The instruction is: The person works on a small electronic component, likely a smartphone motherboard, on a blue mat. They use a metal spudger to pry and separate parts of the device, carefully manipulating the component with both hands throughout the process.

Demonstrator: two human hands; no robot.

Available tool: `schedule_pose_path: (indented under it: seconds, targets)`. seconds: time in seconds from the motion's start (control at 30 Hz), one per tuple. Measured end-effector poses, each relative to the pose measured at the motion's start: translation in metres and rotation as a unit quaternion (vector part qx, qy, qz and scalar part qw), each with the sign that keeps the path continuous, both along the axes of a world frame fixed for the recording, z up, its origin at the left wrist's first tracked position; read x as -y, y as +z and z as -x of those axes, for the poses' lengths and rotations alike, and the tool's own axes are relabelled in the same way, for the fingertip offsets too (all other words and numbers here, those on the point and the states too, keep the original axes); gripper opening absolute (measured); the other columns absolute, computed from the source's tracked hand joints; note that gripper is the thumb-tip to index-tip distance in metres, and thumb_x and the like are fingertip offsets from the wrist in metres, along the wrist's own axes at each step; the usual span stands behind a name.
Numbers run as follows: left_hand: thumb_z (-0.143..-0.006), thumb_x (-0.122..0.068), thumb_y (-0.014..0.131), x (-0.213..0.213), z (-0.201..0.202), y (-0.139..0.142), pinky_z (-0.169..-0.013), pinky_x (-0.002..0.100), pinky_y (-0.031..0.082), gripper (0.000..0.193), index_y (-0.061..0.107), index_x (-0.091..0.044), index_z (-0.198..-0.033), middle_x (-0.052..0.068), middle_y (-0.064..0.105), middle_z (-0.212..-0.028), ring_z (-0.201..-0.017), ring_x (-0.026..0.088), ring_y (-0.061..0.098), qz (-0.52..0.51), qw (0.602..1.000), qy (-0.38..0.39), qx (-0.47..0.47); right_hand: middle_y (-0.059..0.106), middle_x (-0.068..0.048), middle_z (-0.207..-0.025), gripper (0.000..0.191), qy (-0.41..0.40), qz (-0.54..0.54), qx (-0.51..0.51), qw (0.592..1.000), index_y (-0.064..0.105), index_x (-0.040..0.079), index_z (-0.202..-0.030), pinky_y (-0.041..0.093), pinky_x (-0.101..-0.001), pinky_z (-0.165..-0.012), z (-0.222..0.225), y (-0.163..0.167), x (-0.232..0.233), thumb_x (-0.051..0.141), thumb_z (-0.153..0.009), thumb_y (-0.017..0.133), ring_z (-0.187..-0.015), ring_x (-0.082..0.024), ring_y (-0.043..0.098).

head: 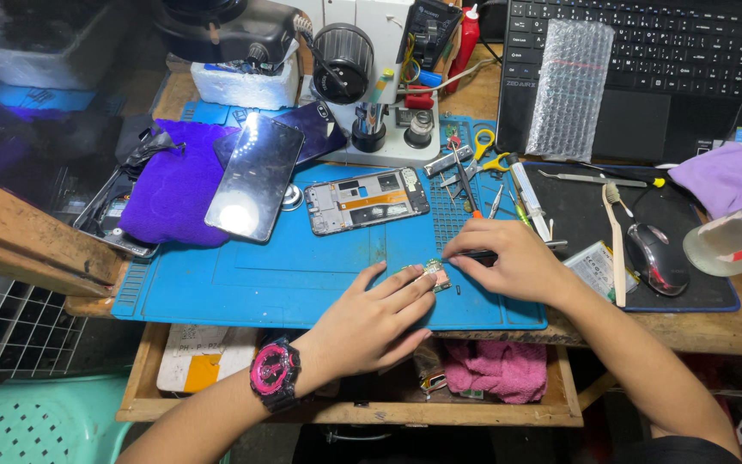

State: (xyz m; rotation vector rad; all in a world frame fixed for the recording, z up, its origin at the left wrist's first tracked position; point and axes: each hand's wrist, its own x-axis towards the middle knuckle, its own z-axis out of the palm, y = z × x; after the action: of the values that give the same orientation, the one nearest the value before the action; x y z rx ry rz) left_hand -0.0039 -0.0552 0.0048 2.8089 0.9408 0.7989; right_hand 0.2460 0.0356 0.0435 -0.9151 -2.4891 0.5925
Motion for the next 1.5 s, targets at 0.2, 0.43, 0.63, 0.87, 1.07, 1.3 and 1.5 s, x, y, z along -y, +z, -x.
schedule_pose_path:
  seconds: [0.2,0.43,0.63,0.87,1.07,1.3,1.5]
  targets:
    - [-0.098,-0.032,0.061,0.0,-0.001,-0.001,-0.11,0.056,0.039,0.039,0.059,-0.005,-0.126,0.015,0.056,-0.148,-0.138,0.03,0.051,0.005,1.0,-0.001,0.001,0.073,-0.008,-0.088,0.009,0.007,-0.023,-0.004,1.0,0.076,0.008,-0.092,0.056,-0.0362,-0.074,0.0,0.0,0.0,0.01,-0.084,0.074,-0.084,-0.027,0.072]
    - [-0.097,-0.032,0.062,-0.001,-0.001,0.001,-0.109,0.055,0.039,0.041,0.059,-0.004,-0.126,0.015,0.056,-0.147,-0.138,0.03,0.05,-0.005,1.0,-0.003,-0.003,0.073,-0.008,-0.089,0.009,0.012,-0.024,-0.012,1.0,0.076,0.007,-0.092,0.056,-0.0363,-0.074,0.0,0.0,0.0,0.01,-0.084,0.074,-0.084,-0.028,0.072]
    - [-0.098,-0.032,0.062,0.0,0.0,0.001,-0.11,0.055,0.039,0.04,0.059,-0.004,-0.126,0.015,0.057,-0.146,-0.138,0.03,0.051,0.003,1.0,-0.002,0.002,0.073,-0.008,-0.088,0.009,0.011,-0.015,-0.007,1.0,0.076,0.007,-0.092,0.056,-0.0365,-0.074,0.0,0.0,-0.001,0.01,-0.084,0.073,-0.084,-0.028,0.072]
    - [-0.098,-0.032,0.062,0.0,0.0,0.002,-0.11,0.055,0.039,0.039,0.059,-0.005,-0.125,0.015,0.057,-0.146,-0.138,0.03,0.051,0.005,1.0,-0.004,0.005,0.073,-0.009,-0.088,0.009,0.006,-0.013,-0.007,1.0,0.075,0.007,-0.093,0.056,-0.0359,-0.075,-0.001,0.002,0.001,0.01,-0.084,0.073,-0.084,-0.027,0.072]
    - [-0.092,-0.035,0.064,0.002,0.0,0.006,-0.109,0.058,0.037,0.053,0.055,-0.005,-0.135,0.016,0.054,-0.147,-0.139,0.034,0.048,-0.015,1.0,0.019,0.011,0.072,-0.01,-0.09,0.011,-0.109,-0.089,-0.042,0.989,0.075,0.007,-0.098,0.056,-0.0349,-0.071,-0.007,0.004,-0.001,0.011,-0.088,0.074,-0.08,-0.028,0.072]
    - [-0.095,-0.041,0.063,0.0,0.001,0.003,-0.112,0.062,0.033,0.06,0.052,-0.002,-0.139,0.021,0.054,-0.144,-0.139,0.036,0.046,0.012,0.999,0.032,-0.02,0.073,-0.01,-0.095,0.017,-0.143,-0.046,-0.018,0.988,0.075,0.007,-0.103,0.057,-0.0333,-0.068,-0.008,0.0,-0.008,0.01,-0.087,0.075,-0.075,-0.023,0.071]
    - [-0.093,-0.041,0.063,-0.001,0.005,0.003,-0.114,0.062,0.031,0.065,0.052,-0.004,-0.145,0.018,0.051,-0.15,-0.143,0.033,0.044,0.027,0.999,-0.013,-0.022,0.075,-0.008,-0.106,0.03,-0.108,0.021,-0.05,0.993,0.073,0.008,-0.114,0.061,-0.0294,-0.07,-0.01,0.004,-0.009,0.006,-0.084,0.073,-0.09,-0.017,0.074]
